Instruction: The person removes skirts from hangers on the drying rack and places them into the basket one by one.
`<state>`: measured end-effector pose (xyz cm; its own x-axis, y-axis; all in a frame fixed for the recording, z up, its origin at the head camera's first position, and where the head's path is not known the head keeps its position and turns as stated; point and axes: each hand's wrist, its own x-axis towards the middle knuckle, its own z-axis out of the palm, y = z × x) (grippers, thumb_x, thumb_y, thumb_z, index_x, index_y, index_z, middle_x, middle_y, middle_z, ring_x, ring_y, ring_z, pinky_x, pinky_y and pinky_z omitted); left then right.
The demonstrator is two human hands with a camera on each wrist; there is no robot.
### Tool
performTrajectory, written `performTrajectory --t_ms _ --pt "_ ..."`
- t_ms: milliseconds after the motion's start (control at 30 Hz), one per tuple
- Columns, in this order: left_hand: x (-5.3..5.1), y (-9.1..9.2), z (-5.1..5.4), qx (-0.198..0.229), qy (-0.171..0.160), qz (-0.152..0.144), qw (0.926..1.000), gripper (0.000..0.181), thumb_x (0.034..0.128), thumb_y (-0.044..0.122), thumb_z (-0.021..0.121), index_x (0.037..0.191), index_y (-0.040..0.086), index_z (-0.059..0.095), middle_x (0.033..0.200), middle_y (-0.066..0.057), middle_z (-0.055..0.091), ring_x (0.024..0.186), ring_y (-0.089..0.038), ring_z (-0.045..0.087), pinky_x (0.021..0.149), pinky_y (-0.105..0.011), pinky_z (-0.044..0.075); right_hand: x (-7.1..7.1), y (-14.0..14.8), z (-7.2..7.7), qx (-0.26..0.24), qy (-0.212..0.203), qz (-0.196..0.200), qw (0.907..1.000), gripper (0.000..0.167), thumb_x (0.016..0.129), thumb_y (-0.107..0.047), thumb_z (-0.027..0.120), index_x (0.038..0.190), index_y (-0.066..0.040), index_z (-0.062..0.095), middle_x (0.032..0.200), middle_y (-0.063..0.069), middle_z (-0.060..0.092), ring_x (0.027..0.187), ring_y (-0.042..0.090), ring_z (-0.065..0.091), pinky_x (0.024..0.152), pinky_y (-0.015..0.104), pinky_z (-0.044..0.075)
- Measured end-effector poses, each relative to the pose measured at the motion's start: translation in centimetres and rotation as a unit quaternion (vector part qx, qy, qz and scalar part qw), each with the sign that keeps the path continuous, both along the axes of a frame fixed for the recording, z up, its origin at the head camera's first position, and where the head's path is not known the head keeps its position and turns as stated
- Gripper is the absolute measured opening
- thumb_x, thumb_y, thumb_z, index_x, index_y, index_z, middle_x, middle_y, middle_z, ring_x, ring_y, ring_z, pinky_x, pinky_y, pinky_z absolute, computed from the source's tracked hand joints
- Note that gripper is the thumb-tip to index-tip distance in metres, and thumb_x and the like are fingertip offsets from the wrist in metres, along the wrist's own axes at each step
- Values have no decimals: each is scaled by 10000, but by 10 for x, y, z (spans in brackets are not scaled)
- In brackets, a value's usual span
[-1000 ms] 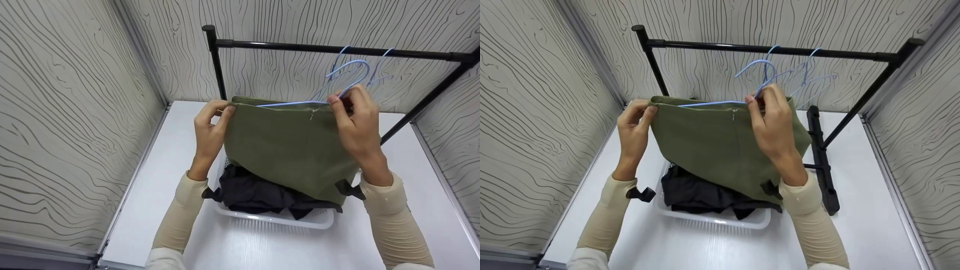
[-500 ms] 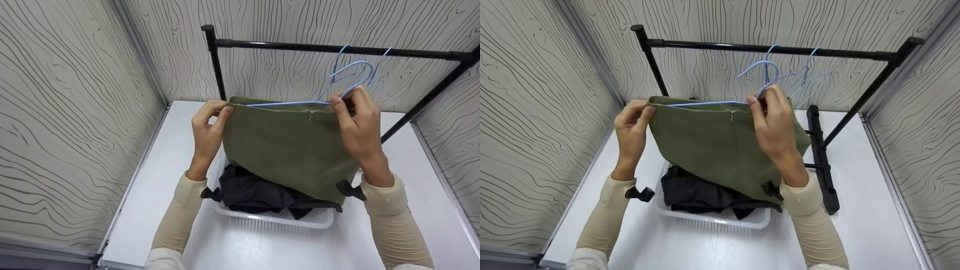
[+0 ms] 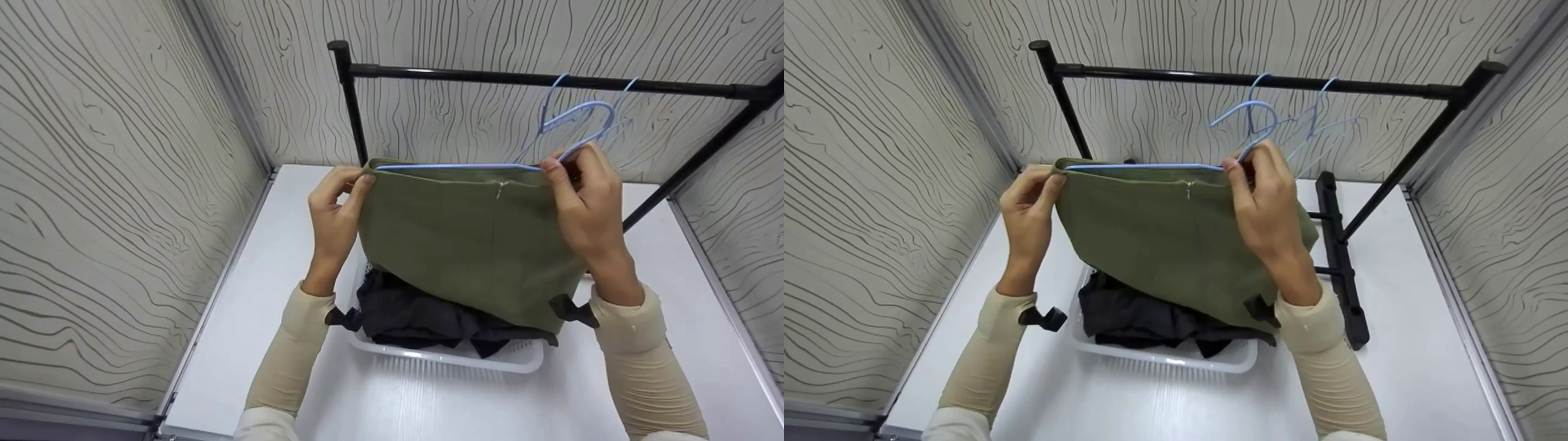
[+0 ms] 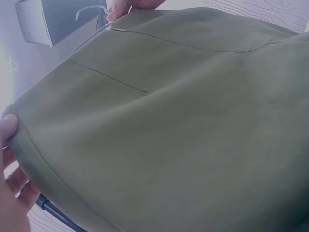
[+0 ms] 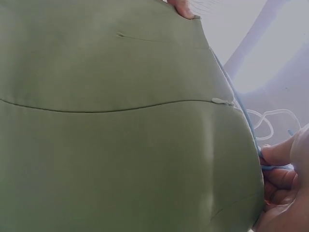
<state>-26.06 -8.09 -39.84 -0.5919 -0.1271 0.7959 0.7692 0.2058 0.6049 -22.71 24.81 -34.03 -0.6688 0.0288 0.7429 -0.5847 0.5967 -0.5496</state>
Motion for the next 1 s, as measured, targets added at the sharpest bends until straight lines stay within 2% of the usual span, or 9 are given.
performTrajectory --t_ms 367,667,833,1000 --pt "1 -6 -4 95 -199 208 9995 68 1009 52 723 993 12 777 952 -104 746 826 -118 636 734 -246 526 -1 0 0 -201 -78 47 9998 148 1062 -24 611 1053 120 645 949 -190 487 820 11 438 735 196 344" --pt "2 -7 -7 64 -264 62 9996 100 1013 1 692 1043 23 785 947 -124 744 839 -99 635 753 -258 527 -3 -6 2 -159 59 181 9997 107 1041 -3 640 1027 101 662 942 -179 512 783 4 455 703 192 357" --pt "3 -7 -11 -25 -337 -6 9994 97 1015 12 695 1062 20 779 946 -117 757 828 -105 650 771 -261 544 -1 -11 5 -82 -27 200 9998 127 1051 -35 642 1056 91 659 961 -179 503 824 16 476 726 186 377" --pt "2 -5 -14 -149 -280 -138 9994 84 1013 25 704 1060 3 769 938 -121 766 830 -121 675 795 -275 559 0 -18 11 -91 40 394 9992 121 1046 -22 642 1065 97 654 995 -173 511 880 26 485 785 191 390"
